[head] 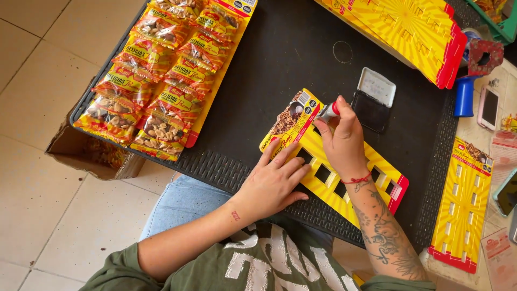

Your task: The person is using a hand stamp to mark yellow cardboard display sheets and then stacking the finished sheets on a table.

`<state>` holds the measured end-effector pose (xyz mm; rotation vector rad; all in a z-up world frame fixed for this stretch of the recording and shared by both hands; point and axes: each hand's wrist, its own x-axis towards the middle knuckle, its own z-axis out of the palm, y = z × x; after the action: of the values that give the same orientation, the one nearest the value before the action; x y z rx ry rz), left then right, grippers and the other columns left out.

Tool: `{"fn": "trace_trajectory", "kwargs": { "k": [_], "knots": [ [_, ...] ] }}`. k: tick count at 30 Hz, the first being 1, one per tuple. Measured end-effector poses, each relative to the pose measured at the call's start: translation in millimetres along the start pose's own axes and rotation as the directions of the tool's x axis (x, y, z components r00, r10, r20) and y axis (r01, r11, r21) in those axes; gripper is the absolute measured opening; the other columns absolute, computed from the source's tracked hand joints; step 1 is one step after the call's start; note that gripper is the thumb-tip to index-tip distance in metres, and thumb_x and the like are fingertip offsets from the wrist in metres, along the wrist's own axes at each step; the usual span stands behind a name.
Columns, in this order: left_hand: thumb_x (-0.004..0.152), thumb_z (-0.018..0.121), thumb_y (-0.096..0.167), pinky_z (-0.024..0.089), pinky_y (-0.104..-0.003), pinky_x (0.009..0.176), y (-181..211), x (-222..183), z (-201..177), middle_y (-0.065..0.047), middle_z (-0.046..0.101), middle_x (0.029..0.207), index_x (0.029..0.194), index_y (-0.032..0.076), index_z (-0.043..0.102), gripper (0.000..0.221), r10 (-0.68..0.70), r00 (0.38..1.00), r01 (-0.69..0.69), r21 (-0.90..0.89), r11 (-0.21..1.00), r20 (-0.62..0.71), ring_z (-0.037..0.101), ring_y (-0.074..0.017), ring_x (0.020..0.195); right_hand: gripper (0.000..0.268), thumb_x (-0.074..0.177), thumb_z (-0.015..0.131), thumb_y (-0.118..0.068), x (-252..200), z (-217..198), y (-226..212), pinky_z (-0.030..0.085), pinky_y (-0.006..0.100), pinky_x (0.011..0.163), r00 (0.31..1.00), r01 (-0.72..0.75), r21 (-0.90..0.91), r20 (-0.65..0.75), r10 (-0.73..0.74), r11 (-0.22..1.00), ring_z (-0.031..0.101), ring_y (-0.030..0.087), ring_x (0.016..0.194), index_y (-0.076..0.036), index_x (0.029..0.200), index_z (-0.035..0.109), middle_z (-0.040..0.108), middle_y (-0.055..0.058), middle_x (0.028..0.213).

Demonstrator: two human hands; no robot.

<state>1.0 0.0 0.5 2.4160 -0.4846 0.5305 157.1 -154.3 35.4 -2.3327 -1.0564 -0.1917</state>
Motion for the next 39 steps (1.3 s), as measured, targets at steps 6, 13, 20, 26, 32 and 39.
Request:
{"fn": "trace_trajectory", "kwargs": {
  "k": [6,13,20,26,32,39],
  "knots": [
    [0.093,0.058,0.055,0.017,-0.065,0.123,0,1,-1,-0.015,0.063,0.118,0.127,0.006,0.062,0.059,-0.002,1.0,0.002,0.012,1.0,0.014,0.043,-0.0381,0.145,0.06,0.101,0.071,-0.018,-1,4,12,0.061,0.044,0.082,0.998,0.046,-0.1,-0.048,-0.051,0.994,0.065,0.041,0.105,-0.001,0.143,0.033,0.058,0.026,0.115],
    [0.095,0.057,0.054,0.017,-0.066,0.122,0,1,-1,-0.014,0.064,0.116,0.127,0.007,0.063,0.057,0.005,1.0,-0.005,0.016,1.0,0.012,0.044,-0.0389,0.143,0.064,0.1,0.072,-0.013,-16,21,28,0.061,0.045,0.083,0.993,0.003,0.032,-0.119,0.001,0.999,0.065,0.046,0.107,0.002,0.146,0.03,0.056,0.03,0.121],
    [0.096,0.063,0.04,0.018,-0.065,0.121,-3,-1,2,-0.013,0.065,0.116,0.126,0.01,0.065,0.043,0.029,0.999,-0.028,0.024,0.999,-0.024,0.045,-0.0379,0.142,0.045,0.11,0.055,-0.014,-6,-5,41,0.06,0.022,0.068,0.904,-0.105,0.581,-0.282,0.32,0.807,0.06,0.014,0.075,-0.019,0.136,0.018,0.049,0.013,0.122],
    [0.093,0.07,0.027,0.018,-0.067,0.12,-5,-2,15,-0.015,0.067,0.118,0.122,0.007,0.069,0.034,0.025,0.997,-0.023,0.035,0.999,-0.076,0.046,-0.0406,0.142,0.054,0.108,0.069,-0.008,-11,-52,104,0.051,0.05,0.097,0.841,-0.241,-0.025,-0.503,0.196,0.97,0.061,0.047,0.117,-0.012,0.142,0.029,0.052,0.025,0.134],
    [0.092,0.071,0.027,0.017,-0.072,0.118,-9,-2,19,-0.016,0.068,0.116,0.118,0.008,0.071,0.033,0.032,0.998,-0.03,0.034,0.999,-0.06,0.049,-0.0428,0.138,0.054,0.099,0.073,-0.006,-7,-57,111,0.051,0.063,0.089,0.9,-0.346,-0.009,-0.285,0.33,0.938,0.06,0.061,0.108,-0.009,0.138,0.037,0.06,0.035,0.121],
    [0.092,0.071,0.019,0.03,-0.067,0.117,-1,30,-20,0.002,0.066,0.088,0.093,0.017,0.076,0.006,0.072,0.99,-0.094,0.182,0.979,0.123,0.057,-0.0336,0.123,0.02,0.114,0.053,-0.016,-53,-92,209,0.046,0.027,0.068,0.738,-0.314,0.81,-0.119,0.664,0.494,0.058,0.018,0.075,-0.027,0.123,0.038,0.062,0.01,0.108]
  ]
}}
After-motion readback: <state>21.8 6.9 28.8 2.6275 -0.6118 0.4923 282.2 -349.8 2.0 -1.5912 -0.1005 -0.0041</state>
